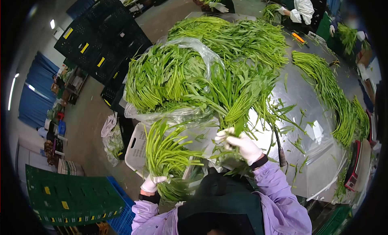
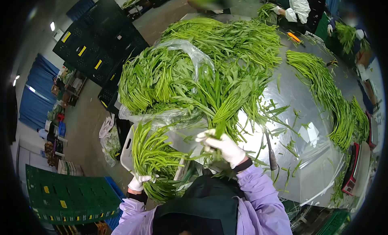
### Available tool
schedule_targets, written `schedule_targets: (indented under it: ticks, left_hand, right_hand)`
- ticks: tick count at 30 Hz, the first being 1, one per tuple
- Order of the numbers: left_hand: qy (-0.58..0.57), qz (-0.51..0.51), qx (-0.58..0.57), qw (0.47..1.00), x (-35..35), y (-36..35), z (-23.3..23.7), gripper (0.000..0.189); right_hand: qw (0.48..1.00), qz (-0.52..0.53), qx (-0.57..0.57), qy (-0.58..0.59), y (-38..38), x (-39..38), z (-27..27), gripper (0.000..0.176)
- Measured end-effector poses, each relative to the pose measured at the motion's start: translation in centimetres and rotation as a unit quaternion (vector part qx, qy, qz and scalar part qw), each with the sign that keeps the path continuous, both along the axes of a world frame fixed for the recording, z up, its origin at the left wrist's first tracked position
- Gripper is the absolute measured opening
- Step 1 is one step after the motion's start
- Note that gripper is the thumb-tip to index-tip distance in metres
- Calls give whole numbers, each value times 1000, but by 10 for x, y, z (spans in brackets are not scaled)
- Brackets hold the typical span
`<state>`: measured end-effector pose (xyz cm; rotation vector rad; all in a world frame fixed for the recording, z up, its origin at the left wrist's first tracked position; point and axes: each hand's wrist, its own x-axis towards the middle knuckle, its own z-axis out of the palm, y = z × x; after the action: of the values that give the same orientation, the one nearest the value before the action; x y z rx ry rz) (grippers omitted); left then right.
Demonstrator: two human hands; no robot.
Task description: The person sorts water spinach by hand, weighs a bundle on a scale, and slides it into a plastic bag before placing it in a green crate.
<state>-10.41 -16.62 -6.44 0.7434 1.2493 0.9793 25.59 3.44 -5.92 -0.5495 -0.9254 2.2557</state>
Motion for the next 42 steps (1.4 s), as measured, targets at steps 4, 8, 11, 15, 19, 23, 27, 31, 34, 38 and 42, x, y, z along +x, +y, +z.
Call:
schedule_targets:
  ticks: [4,8,11,15,19,23,27,31,34,38,42]
  left_hand:
    - [6,10,-14,1000,14,6,6,60]
    - [-3,2,-30,1000,16,12,7,66]
    - [16,6,-14,1000,19,12,12,65]
    - [77,-43,-25,996,14,6,0,63]
    - [147,-73,-9,986,23,3,-2,59]
    - [126,-91,-6,988,31,8,5,61]
    - [113,-96,-16,989,23,9,2,61]
    - [99,-93,-49,989,32,17,4,59]
    - [113,-129,-64,983,39,24,1,54]
    - [130,-145,-19,981,44,30,-2,50]
    - [144,-131,-12,981,40,23,-9,58]
  right_hand:
    - [946,34,296,-129,-12,-41,3,63]
    - [899,207,246,-296,-19,-49,5,64]
    - [945,215,168,-181,-31,-45,-22,47]
    - [925,198,160,-282,-15,-22,-11,31]
    - [985,-11,67,-161,-8,-1,-8,30]
    - [993,80,54,-67,-14,3,-14,25]
    - [988,-88,-48,118,-11,22,-6,24]
    - [973,48,164,-158,-19,-4,20,37]
    - [935,114,302,-148,-21,-23,33,41]
    - [915,162,351,-113,-12,-30,12,23]
    - [995,-96,5,17,-12,9,9,22]
